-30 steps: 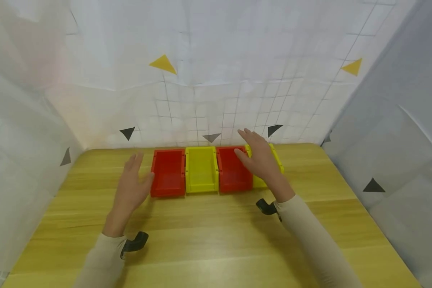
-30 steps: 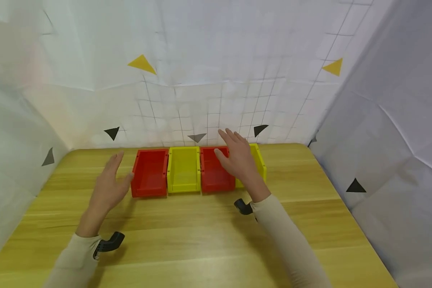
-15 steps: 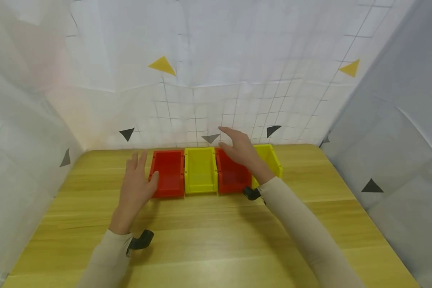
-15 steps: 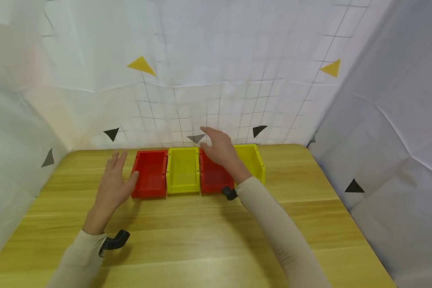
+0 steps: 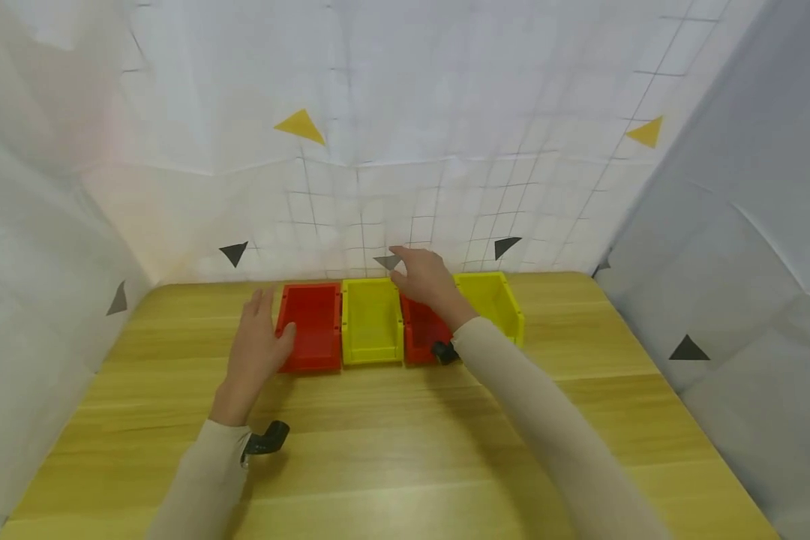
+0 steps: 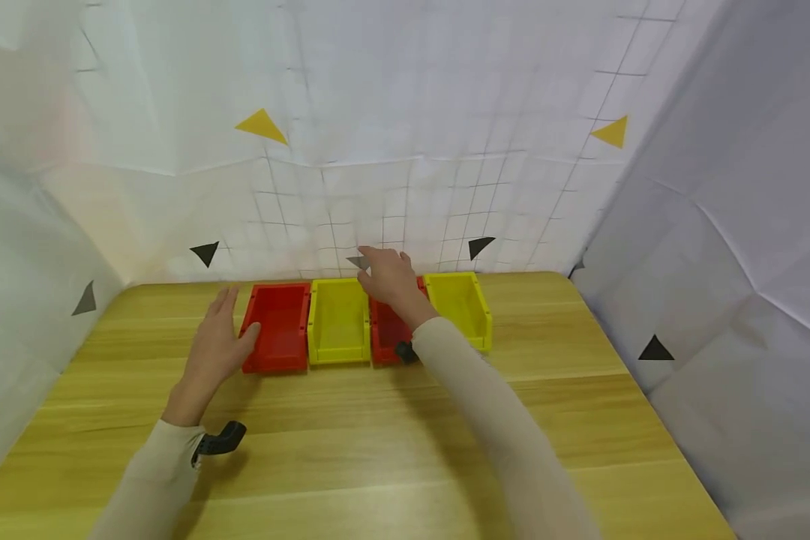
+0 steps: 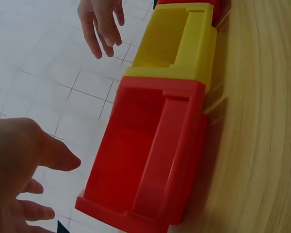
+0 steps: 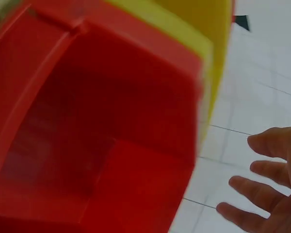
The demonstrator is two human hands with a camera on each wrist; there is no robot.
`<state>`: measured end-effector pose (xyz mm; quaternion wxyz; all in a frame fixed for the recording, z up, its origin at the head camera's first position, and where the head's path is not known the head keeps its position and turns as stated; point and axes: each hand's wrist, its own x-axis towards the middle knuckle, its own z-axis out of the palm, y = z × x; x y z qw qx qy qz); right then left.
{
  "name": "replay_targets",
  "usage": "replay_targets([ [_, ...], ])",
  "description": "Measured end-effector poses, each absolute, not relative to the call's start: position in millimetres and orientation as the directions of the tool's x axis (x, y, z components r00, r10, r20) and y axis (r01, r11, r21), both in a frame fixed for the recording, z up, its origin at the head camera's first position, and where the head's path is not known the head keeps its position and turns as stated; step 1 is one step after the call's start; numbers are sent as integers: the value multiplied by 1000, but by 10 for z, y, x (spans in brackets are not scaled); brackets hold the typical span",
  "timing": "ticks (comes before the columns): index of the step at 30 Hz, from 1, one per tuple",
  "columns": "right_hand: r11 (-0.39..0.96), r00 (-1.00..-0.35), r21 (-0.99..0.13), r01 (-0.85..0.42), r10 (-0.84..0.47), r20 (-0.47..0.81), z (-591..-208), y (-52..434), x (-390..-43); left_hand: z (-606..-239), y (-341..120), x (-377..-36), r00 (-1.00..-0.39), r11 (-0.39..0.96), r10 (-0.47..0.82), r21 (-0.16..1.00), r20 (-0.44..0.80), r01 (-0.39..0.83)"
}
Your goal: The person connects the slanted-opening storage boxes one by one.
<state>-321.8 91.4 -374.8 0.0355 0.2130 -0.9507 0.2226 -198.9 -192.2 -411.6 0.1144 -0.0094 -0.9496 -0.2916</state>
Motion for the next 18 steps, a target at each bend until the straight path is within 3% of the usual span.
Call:
replay_targets([
  [8,769,-887,-471,-433,-457,69,-3879,790,-3374,-4191,-1956,-2029,-988,813,-45,580,149,51],
  [15,837,-872,-300,-457,-488,-33,-4032,692,-3490,-4286,-1962,-2117,-993,808,-49,588,106,23],
  [18,836,-866,-299,-459,-496,-57,-4075,673,-3511,-4325,-1976,-2159,-991,817,-56,577,120,24],
])
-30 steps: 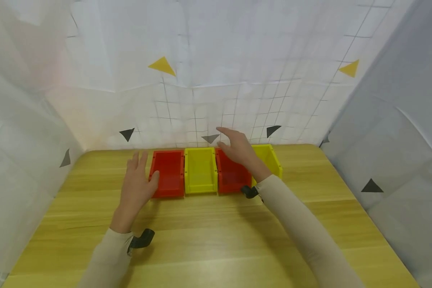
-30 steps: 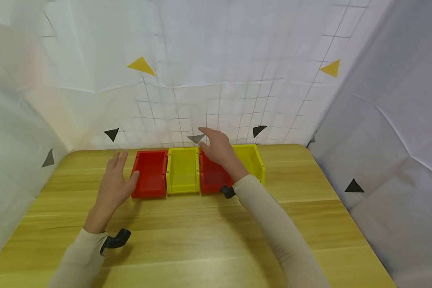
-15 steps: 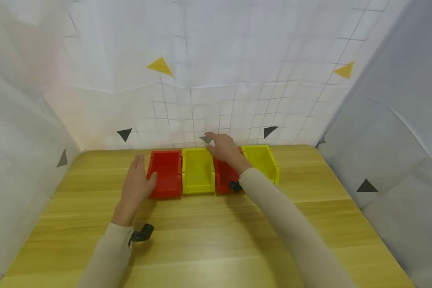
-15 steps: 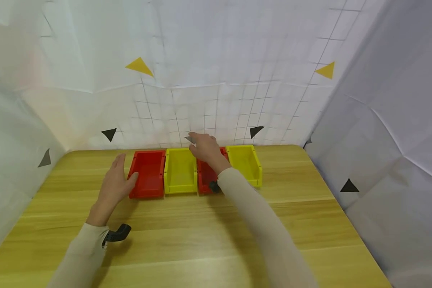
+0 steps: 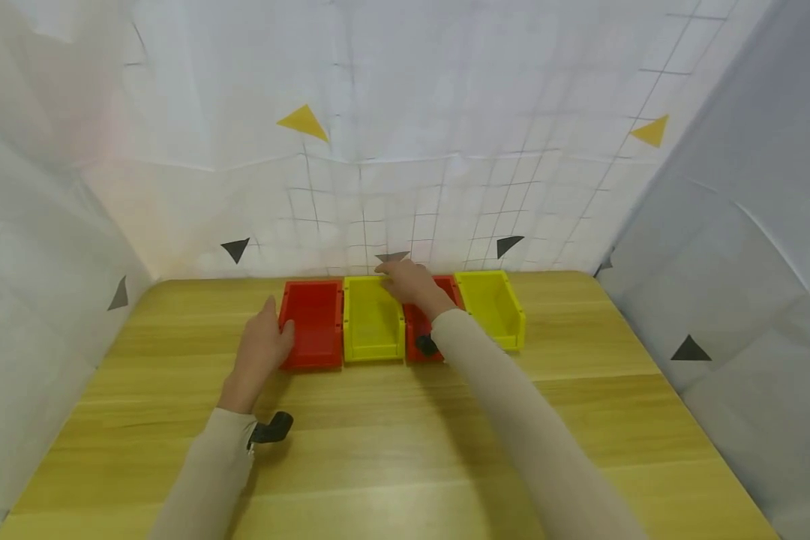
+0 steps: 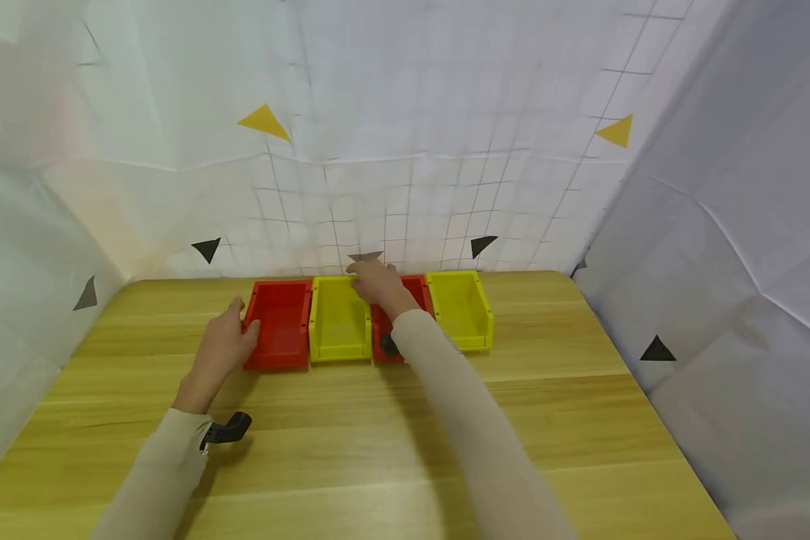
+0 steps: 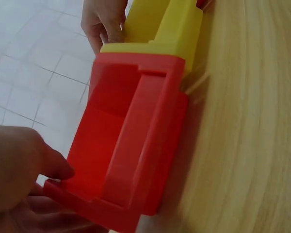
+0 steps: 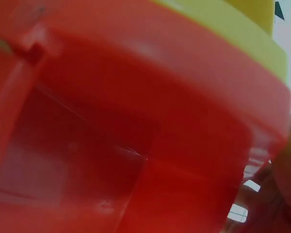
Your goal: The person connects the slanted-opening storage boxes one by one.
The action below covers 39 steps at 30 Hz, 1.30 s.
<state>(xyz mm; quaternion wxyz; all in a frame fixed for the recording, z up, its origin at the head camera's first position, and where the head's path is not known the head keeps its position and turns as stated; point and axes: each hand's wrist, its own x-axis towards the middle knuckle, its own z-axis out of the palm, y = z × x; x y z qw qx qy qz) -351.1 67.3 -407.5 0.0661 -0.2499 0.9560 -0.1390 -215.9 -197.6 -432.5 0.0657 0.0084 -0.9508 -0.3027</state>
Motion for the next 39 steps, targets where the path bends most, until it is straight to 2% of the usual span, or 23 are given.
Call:
replay_targets([
  [6,827,-872,-352,-439,-487,-56,-4099,668,-3513,-4366,-1982,-2212,-984,828,-65,559,165,39],
  [16,849,-888,-288,-442,-460,7,-4111,600,-3502,-4355,-1981,-2190,-976,825,-62,562,210,69],
  [25,839,-891,-324,-438,-452,37,-3807,628,-3455,-4194,-1997,-2032,-960,827,-54,551,276,112],
  [33,742,-830,-387,-547,-542,133,-3434,814,-3128,-4043,-1916,-1739,-971,810,-76,581,225,72],
  [39,700,-801,-400,-592,-569,189,-3280,978,-2788,-4020,-1816,-1493,-965,828,-42,550,258,111],
])
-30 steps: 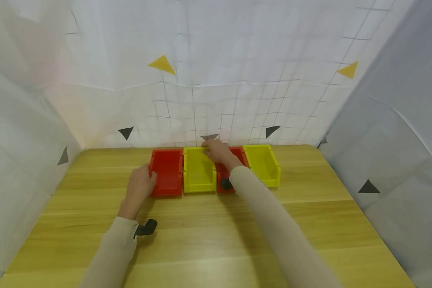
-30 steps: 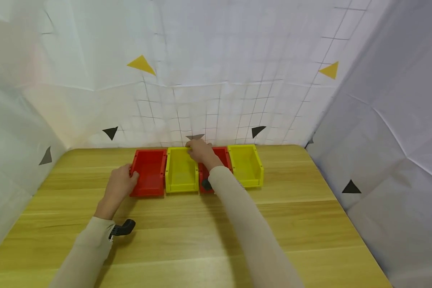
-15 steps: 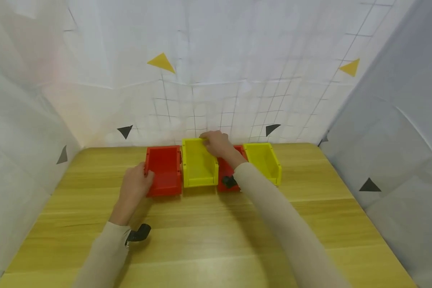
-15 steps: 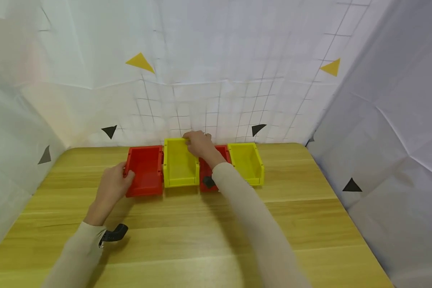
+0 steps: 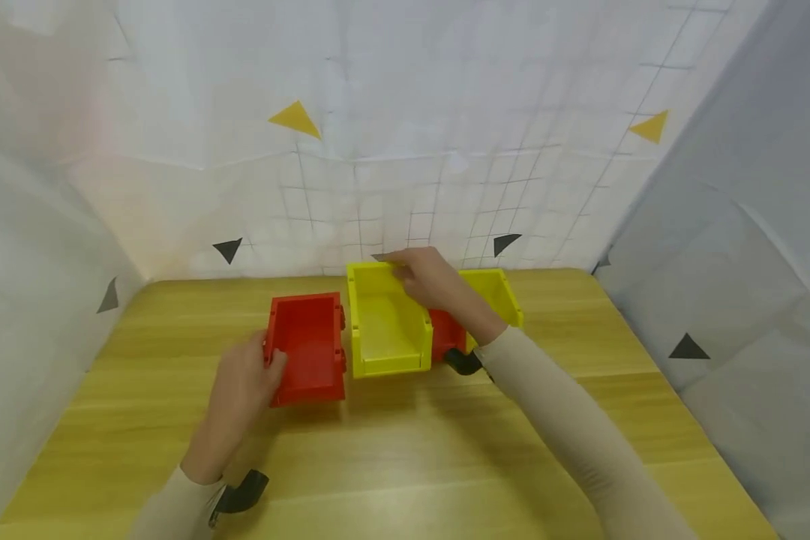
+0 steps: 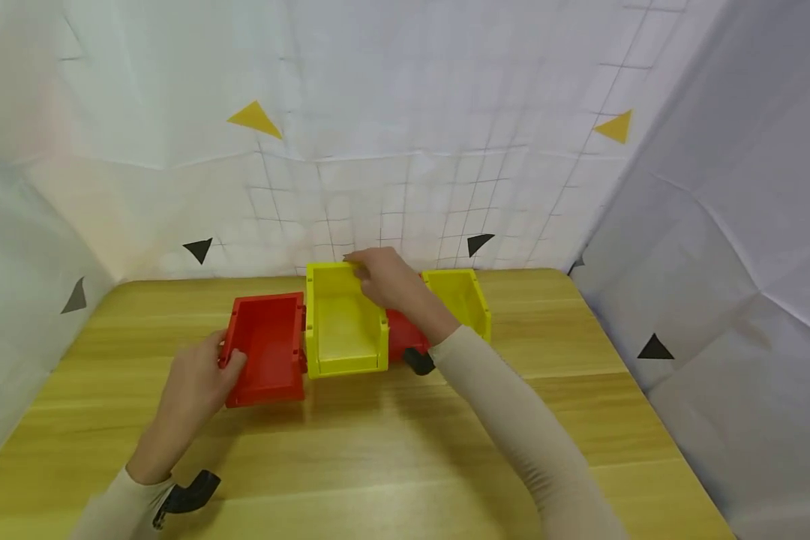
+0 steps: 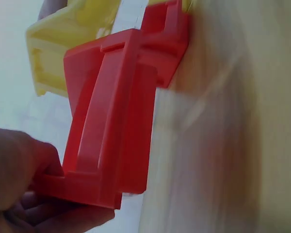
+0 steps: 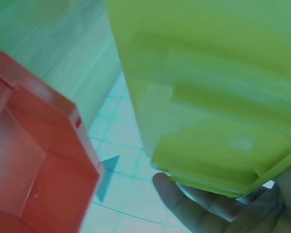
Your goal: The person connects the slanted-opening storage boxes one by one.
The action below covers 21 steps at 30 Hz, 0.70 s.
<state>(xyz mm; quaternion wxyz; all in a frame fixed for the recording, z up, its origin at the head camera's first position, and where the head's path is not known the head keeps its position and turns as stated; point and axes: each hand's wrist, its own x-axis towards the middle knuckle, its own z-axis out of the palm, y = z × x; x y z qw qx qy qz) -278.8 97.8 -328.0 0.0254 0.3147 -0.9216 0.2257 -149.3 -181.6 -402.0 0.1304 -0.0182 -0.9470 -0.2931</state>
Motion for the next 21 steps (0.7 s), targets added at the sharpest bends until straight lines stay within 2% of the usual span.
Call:
replay_targets([
  [8,691,-797,-412,-594,-573,189,-3237,1212,-2331,-4107,-1608,-1145,-987,809,-65,587,145,33],
  [15,718,-832,-432,-545,-527,172,-3304,1320,-2007,-4226,-1466,-957,-996,778,-92,623,-5,-76],
  [21,711,-832,-446,-543,-526,175,-3396,1381,-1850,-4316,-1393,-917,-994,801,-102,594,26,-66],
])
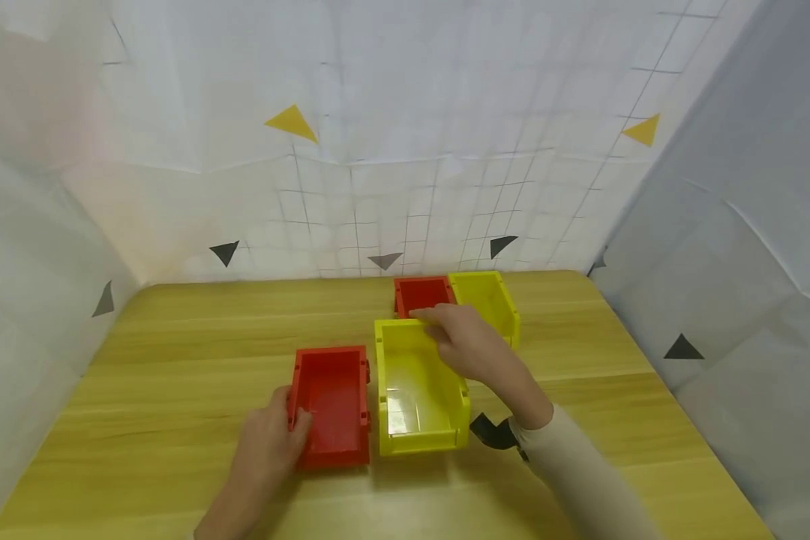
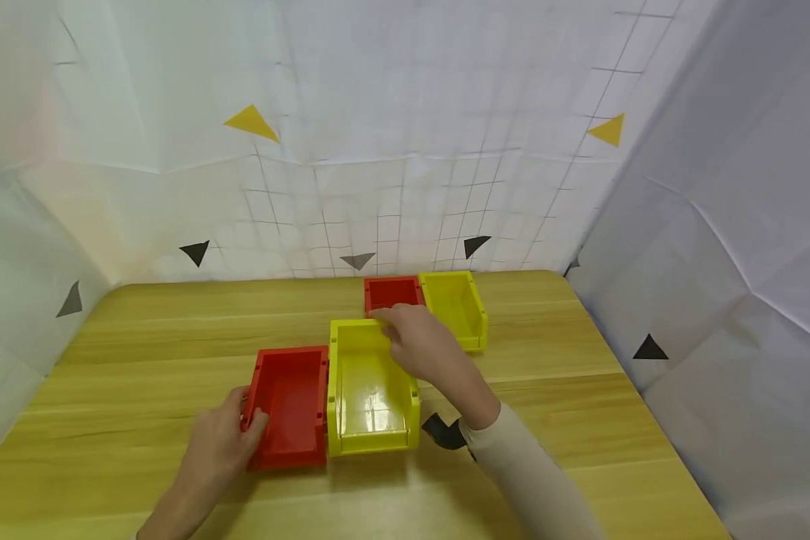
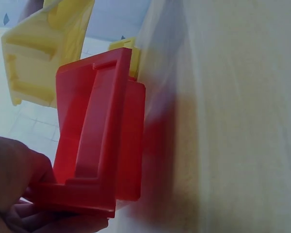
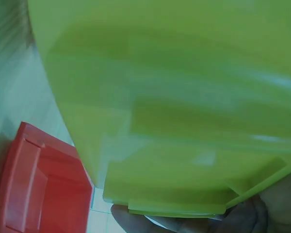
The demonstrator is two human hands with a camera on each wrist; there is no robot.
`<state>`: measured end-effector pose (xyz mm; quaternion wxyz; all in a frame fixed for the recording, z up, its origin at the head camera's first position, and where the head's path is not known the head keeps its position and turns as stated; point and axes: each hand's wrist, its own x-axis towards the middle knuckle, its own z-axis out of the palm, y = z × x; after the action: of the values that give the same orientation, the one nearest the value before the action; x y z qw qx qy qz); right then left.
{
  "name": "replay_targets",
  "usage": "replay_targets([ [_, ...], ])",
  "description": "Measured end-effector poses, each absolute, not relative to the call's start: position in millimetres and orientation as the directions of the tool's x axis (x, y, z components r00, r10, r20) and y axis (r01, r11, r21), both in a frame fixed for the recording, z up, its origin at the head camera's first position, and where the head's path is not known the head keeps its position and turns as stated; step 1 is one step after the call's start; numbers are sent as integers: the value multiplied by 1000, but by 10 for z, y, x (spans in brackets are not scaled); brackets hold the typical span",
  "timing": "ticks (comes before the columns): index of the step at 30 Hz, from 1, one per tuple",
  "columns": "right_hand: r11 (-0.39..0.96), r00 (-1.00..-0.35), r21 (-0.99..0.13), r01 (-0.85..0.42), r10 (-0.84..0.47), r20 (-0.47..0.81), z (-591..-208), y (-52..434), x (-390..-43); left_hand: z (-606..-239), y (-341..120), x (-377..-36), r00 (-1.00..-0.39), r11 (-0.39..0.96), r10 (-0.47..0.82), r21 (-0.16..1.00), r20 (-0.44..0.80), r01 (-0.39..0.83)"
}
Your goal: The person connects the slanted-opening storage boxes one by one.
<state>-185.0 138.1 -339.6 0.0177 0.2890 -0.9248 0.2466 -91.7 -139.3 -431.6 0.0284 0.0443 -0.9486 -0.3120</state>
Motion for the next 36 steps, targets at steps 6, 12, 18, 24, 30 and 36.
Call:
replay_targets([
  [6,715,-843,-457,-529,-503,188,-3486,1412,-1770,-4342,-1381,-914,-996,793,-72,604,-43,-83],
  [12,714,-853,-475,-514,-486,192,-3598,1421,-1738,-4390,-1504,-1011,-999,736,9,676,42,35],
  [18,726,-849,-450,-521,-497,180,-3713,1394,-1737,-4607,-1592,-1118,-966,545,155,797,208,260],
  [24,729,-848,-443,-522,-497,181,-3735,1369,-1751,-4675,-1576,-1122,-962,511,136,815,238,274],
  [30,752,-862,-429,-500,-483,156,-3777,1369,-1758,-4686,-1554,-1112,-954,503,126,811,272,297],
  [36,758,-864,-425,-495,-482,148,-3824,1361,-1762,-4676,-1522,-1093,-970,502,92,830,227,242],
])
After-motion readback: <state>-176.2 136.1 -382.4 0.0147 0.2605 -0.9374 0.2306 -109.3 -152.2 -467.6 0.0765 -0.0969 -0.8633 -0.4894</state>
